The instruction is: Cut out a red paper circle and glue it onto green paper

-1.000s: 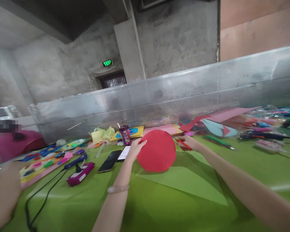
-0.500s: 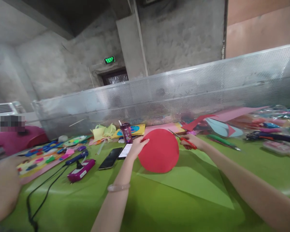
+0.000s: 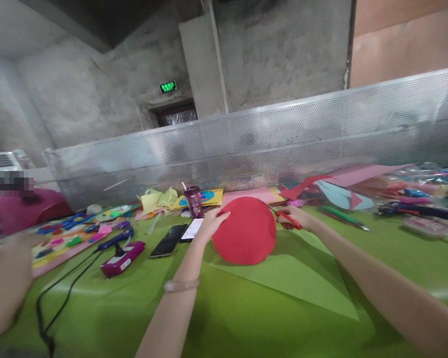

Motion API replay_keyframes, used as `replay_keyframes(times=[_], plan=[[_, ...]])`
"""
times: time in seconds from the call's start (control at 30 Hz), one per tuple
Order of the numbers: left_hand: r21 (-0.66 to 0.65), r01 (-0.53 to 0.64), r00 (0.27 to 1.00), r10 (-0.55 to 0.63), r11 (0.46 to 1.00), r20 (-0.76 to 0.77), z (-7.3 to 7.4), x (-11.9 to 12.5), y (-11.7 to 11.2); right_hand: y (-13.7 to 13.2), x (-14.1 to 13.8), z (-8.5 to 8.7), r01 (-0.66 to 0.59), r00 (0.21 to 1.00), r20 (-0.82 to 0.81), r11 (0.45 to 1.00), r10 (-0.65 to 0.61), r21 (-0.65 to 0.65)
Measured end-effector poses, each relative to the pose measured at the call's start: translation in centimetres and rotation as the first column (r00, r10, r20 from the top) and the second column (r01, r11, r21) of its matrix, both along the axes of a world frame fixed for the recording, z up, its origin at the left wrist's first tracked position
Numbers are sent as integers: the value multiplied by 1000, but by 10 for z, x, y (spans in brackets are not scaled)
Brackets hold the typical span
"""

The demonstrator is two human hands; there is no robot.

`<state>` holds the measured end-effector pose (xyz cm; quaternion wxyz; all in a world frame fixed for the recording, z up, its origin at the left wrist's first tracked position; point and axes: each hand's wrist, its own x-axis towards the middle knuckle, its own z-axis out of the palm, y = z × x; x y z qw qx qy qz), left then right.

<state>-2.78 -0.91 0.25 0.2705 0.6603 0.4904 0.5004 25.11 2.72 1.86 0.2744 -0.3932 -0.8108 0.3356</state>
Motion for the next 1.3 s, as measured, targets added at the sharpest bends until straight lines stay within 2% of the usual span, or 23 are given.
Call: replay_keyframes(times=[0.37,0.73,1.3], plan=[[-23,5,1000,-5,1000,11,4,3,-4,-4,-1,3,6,1000,19,1000,-7,29],[-19,-17,1000,17,1000,-19,3,1,-3,-3,0,2,-7,1000,25,1000,7,10],[-19,-14,1000,14,1000,-9,3,1,-3,-1,2,0,0,999,43,999,-3,54]])
